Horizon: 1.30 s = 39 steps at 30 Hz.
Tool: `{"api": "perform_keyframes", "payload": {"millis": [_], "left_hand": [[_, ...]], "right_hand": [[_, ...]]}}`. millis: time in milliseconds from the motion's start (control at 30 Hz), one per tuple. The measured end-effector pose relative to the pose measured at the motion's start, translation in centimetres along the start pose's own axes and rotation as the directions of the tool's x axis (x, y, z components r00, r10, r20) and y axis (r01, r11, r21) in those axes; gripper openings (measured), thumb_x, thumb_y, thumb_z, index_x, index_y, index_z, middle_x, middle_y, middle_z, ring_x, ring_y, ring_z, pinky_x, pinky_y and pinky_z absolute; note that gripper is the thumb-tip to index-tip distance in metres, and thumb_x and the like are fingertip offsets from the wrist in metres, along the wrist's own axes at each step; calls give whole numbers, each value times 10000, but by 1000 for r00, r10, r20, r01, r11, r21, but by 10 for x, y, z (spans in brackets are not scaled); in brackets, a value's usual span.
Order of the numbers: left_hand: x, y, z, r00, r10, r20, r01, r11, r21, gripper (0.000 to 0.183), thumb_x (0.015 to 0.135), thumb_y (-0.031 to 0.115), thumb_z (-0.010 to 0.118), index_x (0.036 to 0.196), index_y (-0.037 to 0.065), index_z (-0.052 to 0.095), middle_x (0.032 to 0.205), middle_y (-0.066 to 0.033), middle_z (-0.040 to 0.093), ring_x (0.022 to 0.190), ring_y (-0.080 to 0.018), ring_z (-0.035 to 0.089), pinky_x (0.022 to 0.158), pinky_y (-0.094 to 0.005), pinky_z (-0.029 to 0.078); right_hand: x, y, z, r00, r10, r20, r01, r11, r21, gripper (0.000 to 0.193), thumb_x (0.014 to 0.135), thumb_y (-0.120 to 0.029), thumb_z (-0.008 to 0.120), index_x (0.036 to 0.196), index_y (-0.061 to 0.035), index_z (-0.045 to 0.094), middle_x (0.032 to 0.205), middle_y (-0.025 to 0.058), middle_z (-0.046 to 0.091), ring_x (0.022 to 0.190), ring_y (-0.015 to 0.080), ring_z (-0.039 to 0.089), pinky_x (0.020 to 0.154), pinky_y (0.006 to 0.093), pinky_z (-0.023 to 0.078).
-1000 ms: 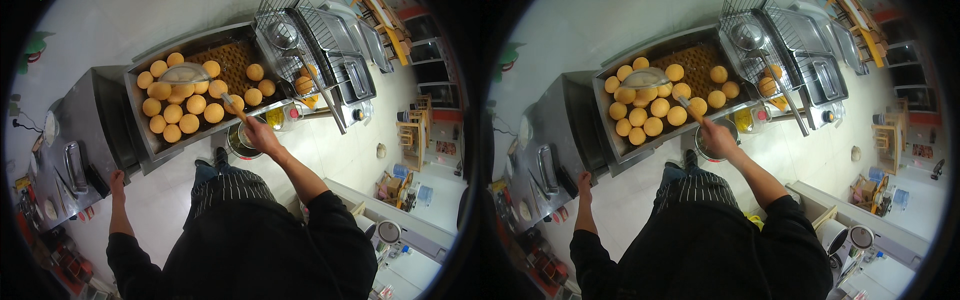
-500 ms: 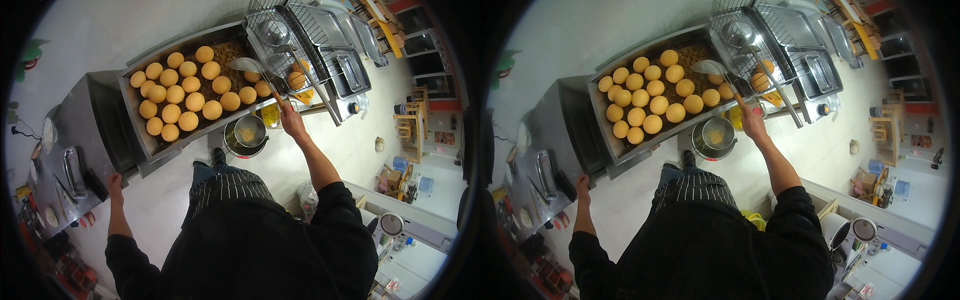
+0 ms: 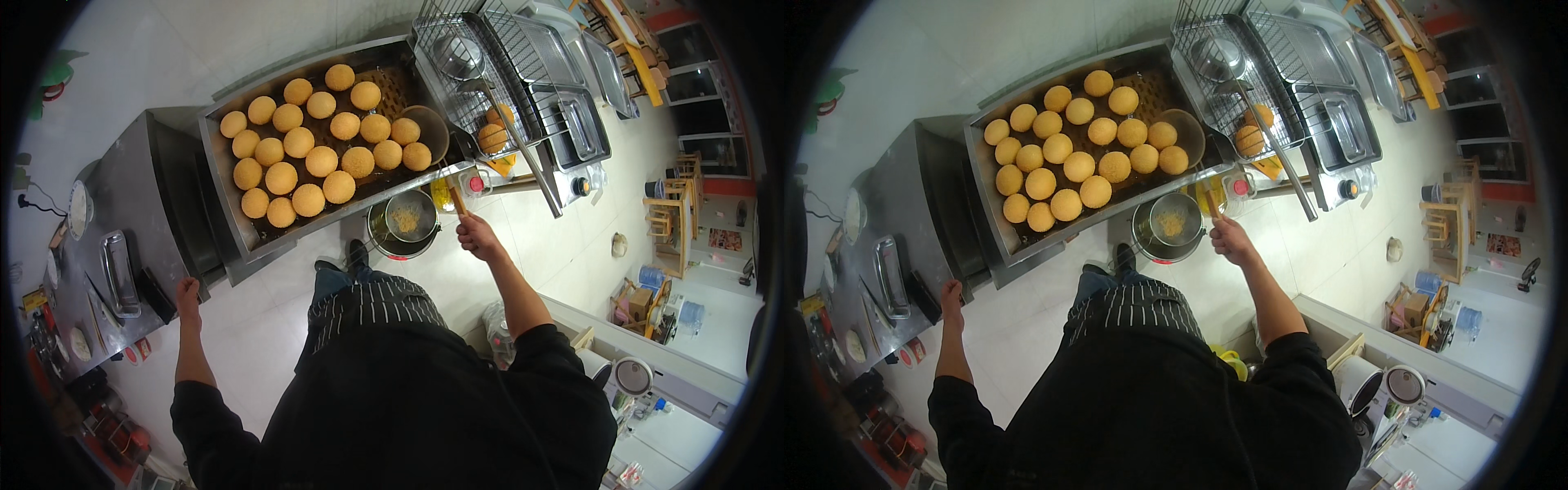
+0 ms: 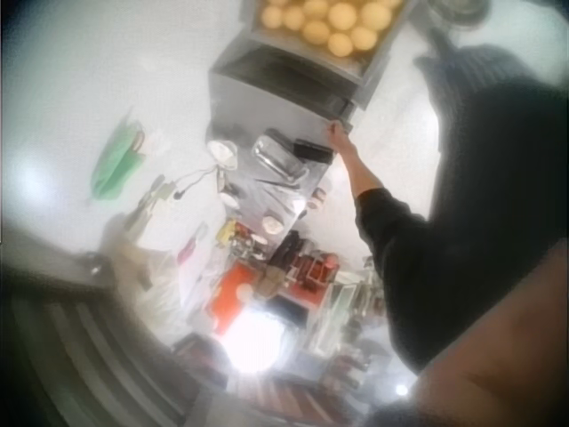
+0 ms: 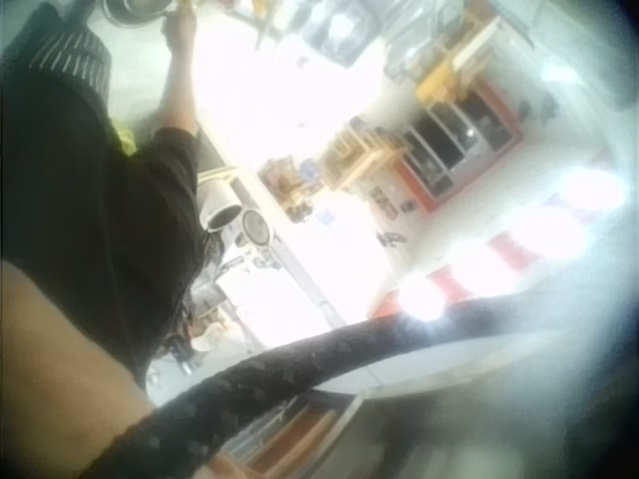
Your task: The person uses a slotted spoon to lift and transfer round dough balls from a deep fryer into a wire basket. The dough balls are moved one by one or in small groups from the oil to the basket for draining.
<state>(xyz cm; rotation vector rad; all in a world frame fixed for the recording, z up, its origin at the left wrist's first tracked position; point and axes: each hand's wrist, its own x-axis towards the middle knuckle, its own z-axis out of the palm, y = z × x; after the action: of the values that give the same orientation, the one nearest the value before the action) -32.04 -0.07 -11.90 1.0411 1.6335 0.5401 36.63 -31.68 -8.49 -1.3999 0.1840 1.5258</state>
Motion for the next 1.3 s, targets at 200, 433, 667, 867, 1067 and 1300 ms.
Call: {"api": "perform_keyframes", "payload": {"millis": [200,433,667,867,1067,1300], "left_hand": [[4,-7,-1,999,9,-37,-9,1000,-2,160,902,165,632,1046,106,598,862,44,524,764,-65,450,663,-235,350],[0,-3,2,999,32,4,-32,999,12,144,914,210,619,1026,120,608,854,51,506,787,-70,436,702,-249,347],[-5,6,5,999,40,-17,-39,997,67,122,915,206,607,998,119,595,847,53,494,771,-68,412,690,-242,326],[2,-4,2,998,54,-28,-54,998,24,160,912,205,618,1025,94,599,884,35,523,818,-84,446,729,-249,350],[2,-7,3,996,38,-75,-33,997,76,178,904,189,633,1031,66,618,904,12,568,863,-111,497,781,-261,391],[-9,4,6,995,89,-35,-88,996,34,123,897,147,628,977,56,609,903,-12,573,876,-118,511,800,-272,402]], "right_hand": [[46,19,67,957,221,189,-284,851,443,260,1015,-264,469,789,-164,385,651,-56,332,473,36,263,349,167,202],[36,12,147,962,125,245,-227,864,450,139,987,-179,475,885,-143,388,669,-36,345,497,53,299,358,177,216],[-9,6,216,997,-28,78,21,996,87,75,1002,-197,478,981,-163,414,680,-24,390,471,63,320,378,216,237],[-11,-1,254,988,-109,113,115,992,-44,72,985,-178,470,1007,-135,417,689,-7,403,480,84,355,402,253,292],[-28,-6,256,977,-88,196,99,994,-45,79,993,-174,477,993,-143,405,673,-26,382,465,60,315,391,227,238],[-56,10,253,978,-51,201,86,982,-168,44,1003,-174,456,1020,-144,429,658,-35,373,446,39,298,365,212,226]]}}
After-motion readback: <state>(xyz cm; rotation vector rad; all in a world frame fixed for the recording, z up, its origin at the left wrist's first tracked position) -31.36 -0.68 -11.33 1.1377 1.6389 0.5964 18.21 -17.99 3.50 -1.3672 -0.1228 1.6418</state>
